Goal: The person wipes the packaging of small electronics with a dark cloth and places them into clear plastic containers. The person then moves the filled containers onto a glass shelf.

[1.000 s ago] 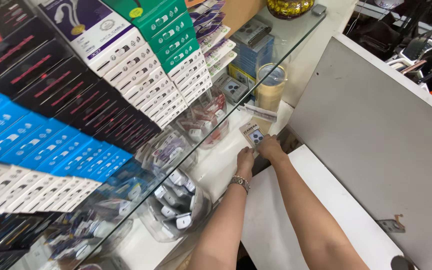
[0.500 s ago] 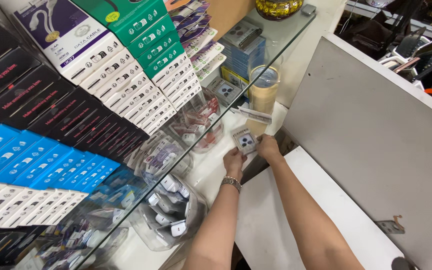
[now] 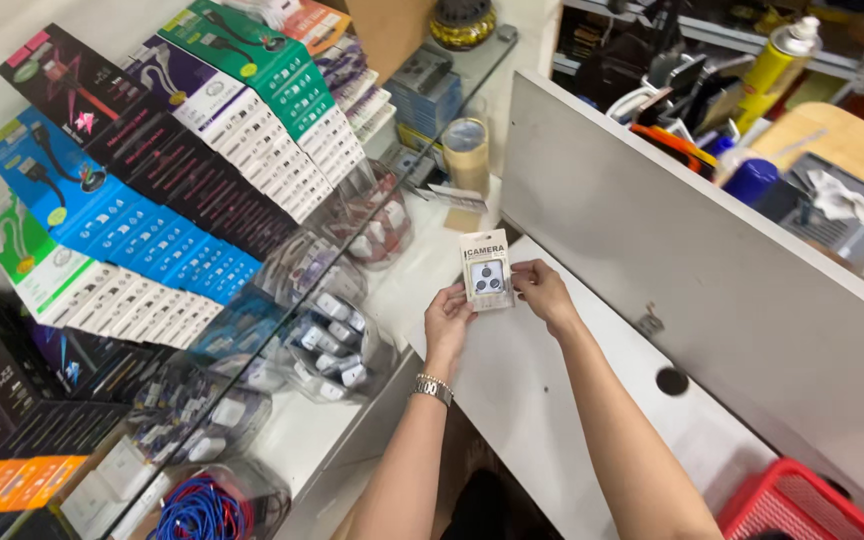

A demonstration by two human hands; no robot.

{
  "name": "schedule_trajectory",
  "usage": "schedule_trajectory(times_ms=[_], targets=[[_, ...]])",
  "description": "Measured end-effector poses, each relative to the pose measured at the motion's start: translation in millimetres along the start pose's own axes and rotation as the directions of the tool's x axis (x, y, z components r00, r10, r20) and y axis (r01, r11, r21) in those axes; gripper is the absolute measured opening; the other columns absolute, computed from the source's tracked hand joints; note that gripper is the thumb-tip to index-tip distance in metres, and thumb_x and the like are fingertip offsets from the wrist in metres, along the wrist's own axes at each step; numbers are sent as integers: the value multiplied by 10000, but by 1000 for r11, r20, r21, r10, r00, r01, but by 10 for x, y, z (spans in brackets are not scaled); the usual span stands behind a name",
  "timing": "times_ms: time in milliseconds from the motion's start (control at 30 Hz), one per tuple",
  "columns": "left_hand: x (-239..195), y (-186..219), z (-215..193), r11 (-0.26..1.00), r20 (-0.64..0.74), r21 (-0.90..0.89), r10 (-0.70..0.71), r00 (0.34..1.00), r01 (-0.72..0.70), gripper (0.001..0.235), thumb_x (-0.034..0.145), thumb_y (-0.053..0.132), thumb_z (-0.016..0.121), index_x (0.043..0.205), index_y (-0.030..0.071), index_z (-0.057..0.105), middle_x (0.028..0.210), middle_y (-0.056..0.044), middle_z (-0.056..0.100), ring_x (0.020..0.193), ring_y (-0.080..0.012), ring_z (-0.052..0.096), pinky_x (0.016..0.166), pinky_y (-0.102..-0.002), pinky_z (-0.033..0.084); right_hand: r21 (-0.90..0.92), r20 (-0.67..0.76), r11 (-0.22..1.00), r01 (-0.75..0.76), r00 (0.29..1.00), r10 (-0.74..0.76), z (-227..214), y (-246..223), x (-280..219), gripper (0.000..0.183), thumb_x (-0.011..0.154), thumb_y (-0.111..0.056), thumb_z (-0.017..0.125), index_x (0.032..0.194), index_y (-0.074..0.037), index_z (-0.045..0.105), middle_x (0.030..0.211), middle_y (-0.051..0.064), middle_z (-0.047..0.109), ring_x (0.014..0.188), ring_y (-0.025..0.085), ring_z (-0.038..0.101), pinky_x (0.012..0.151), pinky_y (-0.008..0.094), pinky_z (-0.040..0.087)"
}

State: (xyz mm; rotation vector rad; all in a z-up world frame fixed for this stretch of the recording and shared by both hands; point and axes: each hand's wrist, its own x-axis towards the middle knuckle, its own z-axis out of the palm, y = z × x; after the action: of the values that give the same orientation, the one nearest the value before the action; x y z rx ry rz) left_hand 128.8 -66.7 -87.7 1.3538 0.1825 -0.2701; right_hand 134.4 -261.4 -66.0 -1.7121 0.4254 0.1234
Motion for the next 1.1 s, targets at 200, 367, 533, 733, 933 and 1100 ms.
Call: schedule_trajectory(times_ms=[200,367,533,733,933,1100], targets=[[-900,-301,497,984,112,73,-169,979,162,365,946,-57,583,1305,5,602,1153,-104,702,1040,-170,685,882,-305,596,-74,-94,994,-86,992,79,-645,383,-1028,359,927,-94,606,1278,-25,638,1019,100,743,906,196,705,818,338,582],[-1472,-748,826,909,64,347,-267,962,229,359,911,57,638,1267,20,661,1092,-91,744,929,-195,692,780,-302,564,-72,-185,973,-220,962,203,-1000,913,-1653,360,893,-71,626,1247,-5,642,981,108,746,857,203,716,780,332,599],[-1747,-1200,1009,860,68,456,-292,954,230,398,913,190,659,1265,6,693,1067,-110,751,883,-195,686,742,-312,538,-158,-224,952,-263,948,225,-1209,1444,-1923,379,857,-72,622,1227,-2,659,961,123,761,840,225,736,774,345,605],[-1874,-1360,1077,862,86,423,-344,935,279,437,936,224,622,1336,49,624,1225,-102,707,967,-205,679,774,-350,563,-489,-285,840,-237,953,103,-1311,1719,-2012,436,849,-205,673,1252,-40,680,1076,200,756,1008,321,727,928,412,563],[-1675,-1053,985,925,10,307,-238,971,223,398,955,201,601,1318,42,640,1206,-92,720,923,-164,664,758,-328,555,-570,-245,814,-110,969,-41,-1116,1230,-1889,585,859,-247,704,1388,-34,570,1353,257,589,1186,389,644,1007,435,530],[-1229,-653,811,983,-108,154,-82,991,98,337,968,147,580,1270,30,674,1072,-113,722,832,-144,629,735,-312,541,-551,-113,832,63,982,-148,-643,588,-1369,576,866,-275,708,1376,-40,577,1353,229,599,1235,371,605,1050,430,485]])
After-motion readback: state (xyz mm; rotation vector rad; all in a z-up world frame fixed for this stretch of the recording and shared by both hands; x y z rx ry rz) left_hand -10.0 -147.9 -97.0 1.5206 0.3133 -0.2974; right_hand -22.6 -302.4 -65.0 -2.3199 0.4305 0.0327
